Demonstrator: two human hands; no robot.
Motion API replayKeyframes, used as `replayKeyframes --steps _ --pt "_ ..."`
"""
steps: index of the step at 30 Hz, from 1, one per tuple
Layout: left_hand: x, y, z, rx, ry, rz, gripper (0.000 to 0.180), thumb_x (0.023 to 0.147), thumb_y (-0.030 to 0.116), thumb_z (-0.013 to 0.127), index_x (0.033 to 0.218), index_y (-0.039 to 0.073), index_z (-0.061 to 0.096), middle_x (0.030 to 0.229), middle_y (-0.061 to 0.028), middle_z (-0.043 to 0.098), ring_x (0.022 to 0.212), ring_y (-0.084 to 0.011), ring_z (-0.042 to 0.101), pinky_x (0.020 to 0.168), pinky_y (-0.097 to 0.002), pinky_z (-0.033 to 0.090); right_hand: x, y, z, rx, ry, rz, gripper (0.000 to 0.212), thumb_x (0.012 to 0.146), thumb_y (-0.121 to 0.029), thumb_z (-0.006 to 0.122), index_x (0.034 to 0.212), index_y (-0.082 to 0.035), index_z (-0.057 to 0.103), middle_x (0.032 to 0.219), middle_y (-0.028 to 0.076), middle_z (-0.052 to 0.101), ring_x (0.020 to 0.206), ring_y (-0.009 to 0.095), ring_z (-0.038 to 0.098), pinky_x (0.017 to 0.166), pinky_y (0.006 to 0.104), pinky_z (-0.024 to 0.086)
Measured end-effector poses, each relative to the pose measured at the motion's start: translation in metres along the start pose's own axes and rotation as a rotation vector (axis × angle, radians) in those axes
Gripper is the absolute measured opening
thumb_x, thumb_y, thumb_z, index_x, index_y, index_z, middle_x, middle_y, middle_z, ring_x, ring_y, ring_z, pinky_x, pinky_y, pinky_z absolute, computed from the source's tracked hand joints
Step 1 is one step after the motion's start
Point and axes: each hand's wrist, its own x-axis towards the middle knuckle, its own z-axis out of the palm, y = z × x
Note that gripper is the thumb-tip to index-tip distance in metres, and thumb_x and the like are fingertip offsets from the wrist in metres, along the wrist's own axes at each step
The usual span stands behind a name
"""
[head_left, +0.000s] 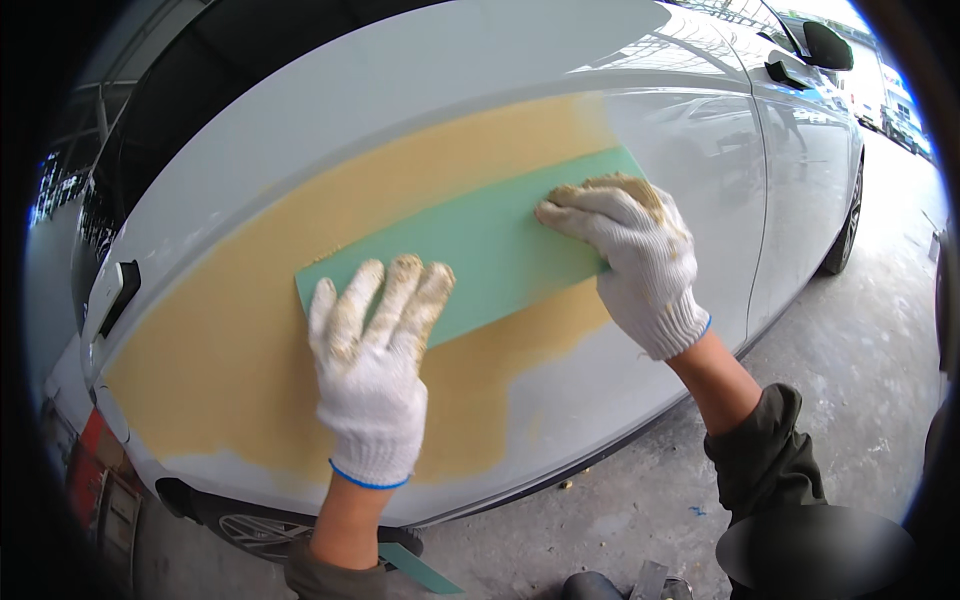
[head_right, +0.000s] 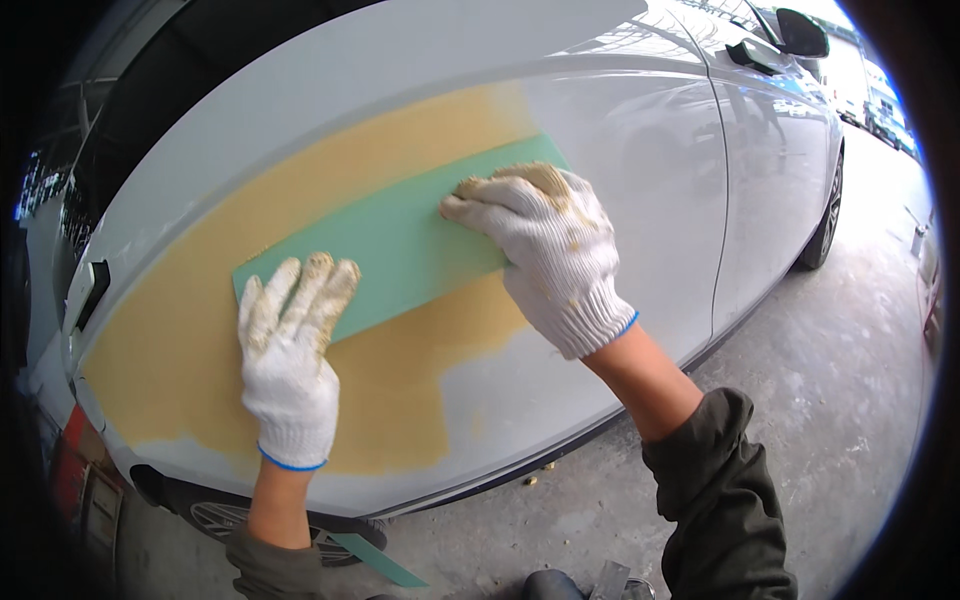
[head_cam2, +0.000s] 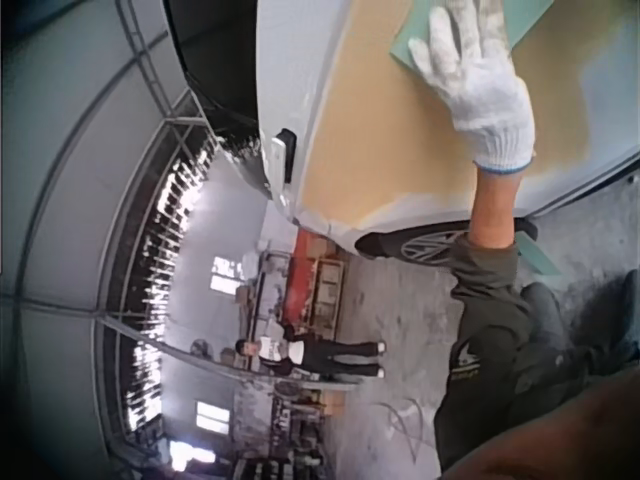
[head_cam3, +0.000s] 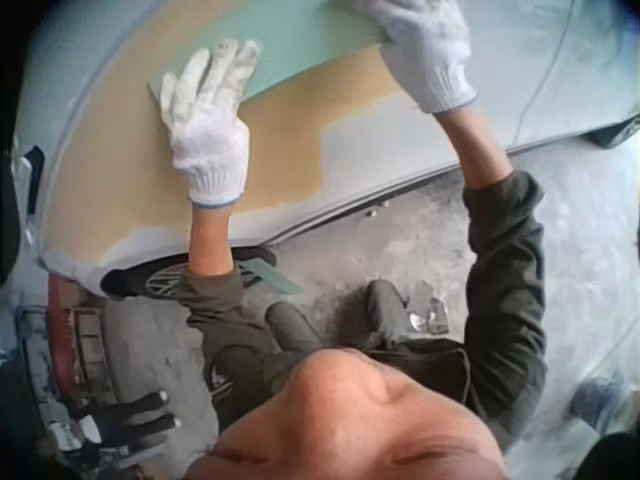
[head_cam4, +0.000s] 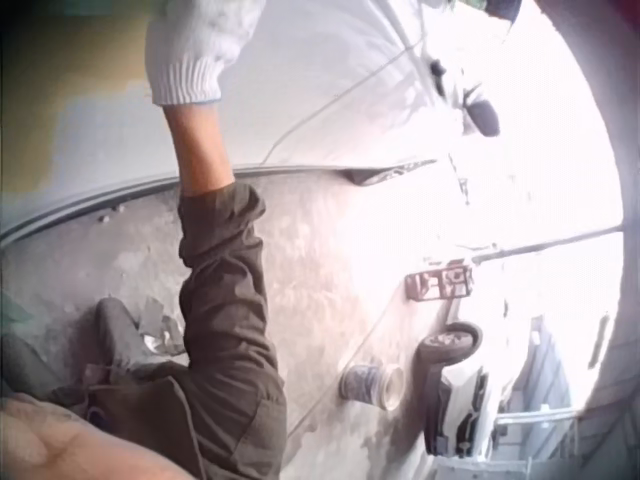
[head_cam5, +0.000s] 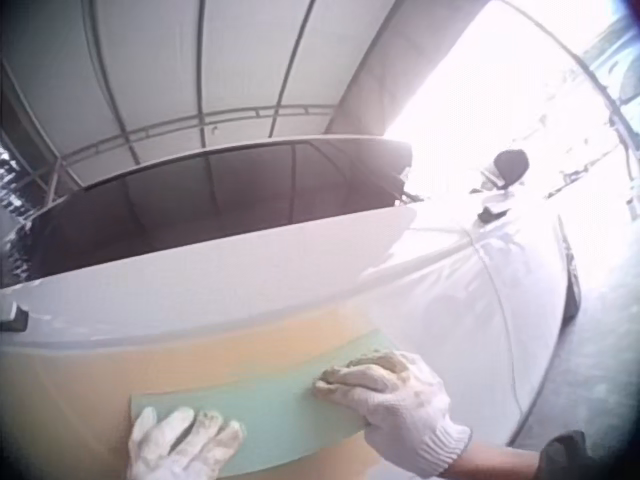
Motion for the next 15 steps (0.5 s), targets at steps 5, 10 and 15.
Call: replayKeyframes --steps 5,10,15 --pt "-0.032 0.017 0.017 -0.014 0.04 0.006 0.041 0.079 0.007 0.073 0.119 0.018 0.073 0.12 0.0014 0.067 0.116 -0.0212 0.055 0.107 -0.0462 0.038 -0.036 -0.009 0.004 -0.01 -0.007 0.015 0.039 0.07 -0.002 0.067 0.104 -0.018 0.074 0.107 -0.006 0.068 0.104 0.019 0.062 0.091 0.0373 0.048" --pt "-0.069 0.03 0.036 -0.041 0.064 0.039 0.042 0.076 0.006 0.079 0.115 0.02 0.074 0.122 0.0036 0.064 0.114 -0.0214 0.055 0.104 -0.0487 0.039 -0.077 -0.021 0.003 0.041 -0.049 0.074 0.041 0.067 0.004 0.07 0.103 -0.015 0.076 0.108 -0.001 0.069 0.106 0.024 0.062 0.098 0.0434 0.048" --pt "-0.103 0.057 0.046 -0.126 0.08 0.022 0.046 0.071 0.003 0.079 0.114 0.018 0.075 0.118 0.002 0.067 0.113 -0.0193 0.056 0.108 -0.0465 0.039 -0.136 -0.027 0.004 0.023 -0.11 0.118 0.043 0.067 0.001 0.068 0.104 -0.018 0.075 0.11 -0.006 0.066 0.105 0.02 0.061 0.095 0.0417 0.047"
